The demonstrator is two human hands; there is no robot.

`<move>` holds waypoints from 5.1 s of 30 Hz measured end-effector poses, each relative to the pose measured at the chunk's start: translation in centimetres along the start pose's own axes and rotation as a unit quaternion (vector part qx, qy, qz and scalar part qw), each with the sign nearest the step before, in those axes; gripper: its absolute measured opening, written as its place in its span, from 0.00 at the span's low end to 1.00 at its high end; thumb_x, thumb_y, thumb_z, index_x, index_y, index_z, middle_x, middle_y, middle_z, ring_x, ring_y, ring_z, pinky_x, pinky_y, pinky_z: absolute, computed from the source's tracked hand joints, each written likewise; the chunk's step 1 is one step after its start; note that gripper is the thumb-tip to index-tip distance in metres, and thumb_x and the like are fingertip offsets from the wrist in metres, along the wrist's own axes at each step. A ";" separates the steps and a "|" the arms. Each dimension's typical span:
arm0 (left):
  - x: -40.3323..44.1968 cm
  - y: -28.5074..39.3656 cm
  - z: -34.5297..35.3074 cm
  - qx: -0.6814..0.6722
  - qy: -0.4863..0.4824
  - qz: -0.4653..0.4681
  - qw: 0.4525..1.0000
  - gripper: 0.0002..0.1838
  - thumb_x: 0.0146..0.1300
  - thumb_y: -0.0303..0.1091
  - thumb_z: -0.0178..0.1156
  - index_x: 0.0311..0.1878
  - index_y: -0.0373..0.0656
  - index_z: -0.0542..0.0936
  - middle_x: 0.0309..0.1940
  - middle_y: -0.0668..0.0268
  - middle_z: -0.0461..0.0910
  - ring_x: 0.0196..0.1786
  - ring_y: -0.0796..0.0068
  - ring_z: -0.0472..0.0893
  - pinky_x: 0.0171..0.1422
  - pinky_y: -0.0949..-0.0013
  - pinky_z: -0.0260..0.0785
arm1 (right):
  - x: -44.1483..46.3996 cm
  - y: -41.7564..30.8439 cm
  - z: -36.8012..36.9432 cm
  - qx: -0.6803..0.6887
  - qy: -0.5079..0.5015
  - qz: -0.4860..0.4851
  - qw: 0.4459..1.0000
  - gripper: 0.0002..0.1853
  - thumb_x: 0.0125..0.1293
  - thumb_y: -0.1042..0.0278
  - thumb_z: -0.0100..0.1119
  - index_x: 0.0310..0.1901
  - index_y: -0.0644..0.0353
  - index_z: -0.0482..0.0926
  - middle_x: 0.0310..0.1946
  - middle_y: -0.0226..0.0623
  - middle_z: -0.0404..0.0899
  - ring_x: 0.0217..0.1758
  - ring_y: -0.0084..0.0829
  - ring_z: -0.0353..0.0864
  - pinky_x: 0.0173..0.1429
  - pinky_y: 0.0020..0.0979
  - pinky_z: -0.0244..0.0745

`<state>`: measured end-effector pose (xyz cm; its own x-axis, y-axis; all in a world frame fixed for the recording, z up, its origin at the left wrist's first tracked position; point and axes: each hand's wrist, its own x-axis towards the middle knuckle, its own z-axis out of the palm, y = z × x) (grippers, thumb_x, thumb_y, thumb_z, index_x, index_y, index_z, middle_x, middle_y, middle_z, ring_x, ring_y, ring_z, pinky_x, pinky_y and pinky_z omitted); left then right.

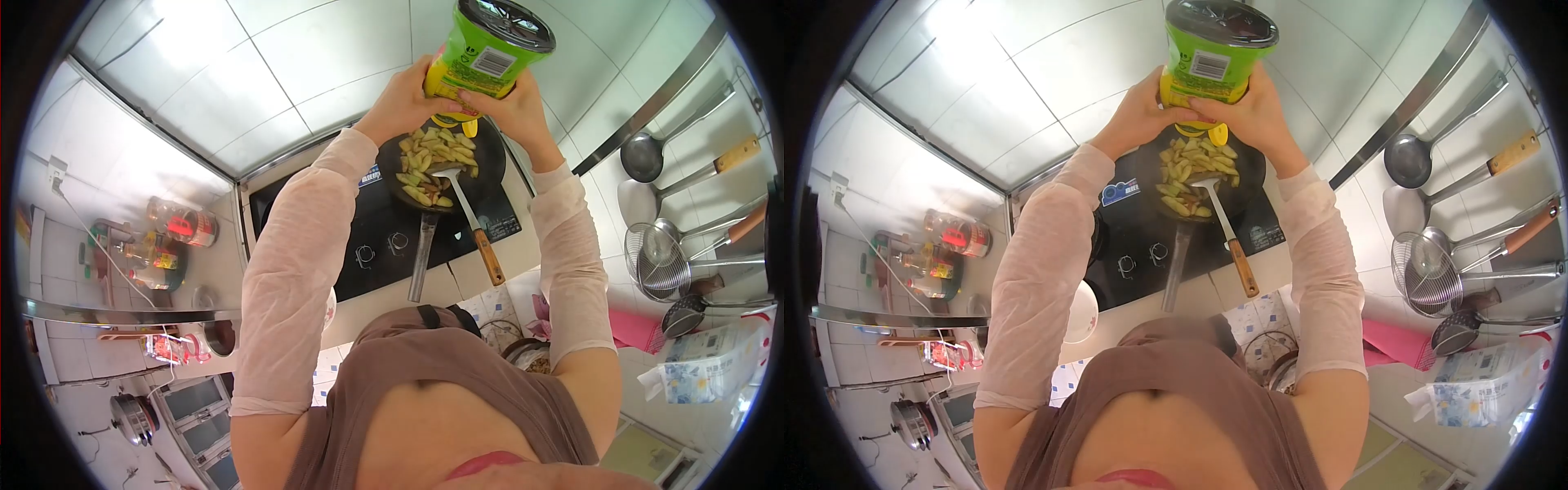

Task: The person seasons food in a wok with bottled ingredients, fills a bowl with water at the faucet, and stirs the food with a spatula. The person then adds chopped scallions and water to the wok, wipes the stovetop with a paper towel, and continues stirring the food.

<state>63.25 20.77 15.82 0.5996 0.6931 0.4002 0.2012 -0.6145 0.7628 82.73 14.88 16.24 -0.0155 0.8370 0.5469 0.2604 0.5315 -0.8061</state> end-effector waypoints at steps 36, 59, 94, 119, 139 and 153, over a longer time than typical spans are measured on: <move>-30.1 6.0 1.4 -0.557 0.363 -0.053 0.745 0.33 0.71 0.54 0.51 0.72 0.50 0.58 0.70 0.63 0.61 0.69 0.63 0.65 0.72 0.56 0.59 | -19.3 -7.7 17.4 0.270 -0.105 -0.060 0.955 0.39 0.58 0.63 0.69 0.64 0.57 0.53 0.61 0.47 0.66 0.71 0.49 0.63 0.72 0.45 0.57; -59.2 9.3 -29.6 0.137 0.700 -0.034 0.700 0.26 0.67 0.30 0.56 0.67 0.42 0.62 0.52 0.55 0.75 0.52 0.66 0.77 0.60 0.65 0.71 | -15.5 -5.5 22.8 -0.315 -0.137 0.024 0.939 0.20 0.60 0.75 0.61 0.56 0.59 0.77 0.56 0.42 0.77 0.61 0.41 0.75 0.65 0.35 0.67; -61.8 -9.6 -25.3 0.235 0.598 -0.231 0.731 0.15 0.68 0.25 0.54 0.55 0.31 0.73 0.45 0.59 0.79 0.47 0.68 0.79 0.54 0.67 0.72 | -18.7 0.8 9.3 -0.453 -0.006 0.186 0.872 0.20 0.60 0.65 0.58 0.55 0.53 0.80 0.38 0.50 0.82 0.39 0.50 0.82 0.43 0.41 0.77; -51.7 -5.3 11.6 -0.065 0.588 -0.428 0.683 0.12 0.67 0.27 0.48 0.52 0.36 0.69 0.29 0.70 0.69 0.27 0.84 0.67 0.29 0.78 0.61 | -15.0 -4.2 -6.7 -0.638 -0.219 -0.003 0.738 0.11 0.63 0.62 0.56 0.43 0.37 0.85 0.23 0.39 0.79 0.27 0.42 0.81 0.31 0.39 0.75; -30.2 -4.6 16.7 -0.725 0.102 -0.409 0.545 0.17 0.74 0.40 0.47 0.57 0.38 0.69 0.29 0.70 0.71 0.21 0.84 0.65 0.22 0.80 0.56 | 1.6 6.1 -4.8 -0.311 -0.317 0.441 0.780 0.12 0.63 0.61 0.54 0.33 0.60 0.83 0.19 0.31 0.78 0.13 0.19 0.66 0.17 0.26 0.57; -29.9 -3.9 16.8 -0.661 0.136 -0.434 0.597 0.15 0.74 0.40 0.48 0.53 0.38 0.71 0.27 0.70 0.71 0.20 0.85 0.63 0.20 0.80 0.53 | -5.9 -2.0 -4.4 -0.459 -0.400 0.004 0.793 0.20 0.60 0.72 0.57 0.54 0.41 0.82 0.35 0.38 0.80 0.40 0.40 0.79 0.45 0.37 0.73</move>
<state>57.57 -3.89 -7.66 0.5306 0.6799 -0.5062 -0.5501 0.7306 0.4045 86.57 8.31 15.62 -0.5221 0.8498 -0.0721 0.8513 0.5143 -0.1036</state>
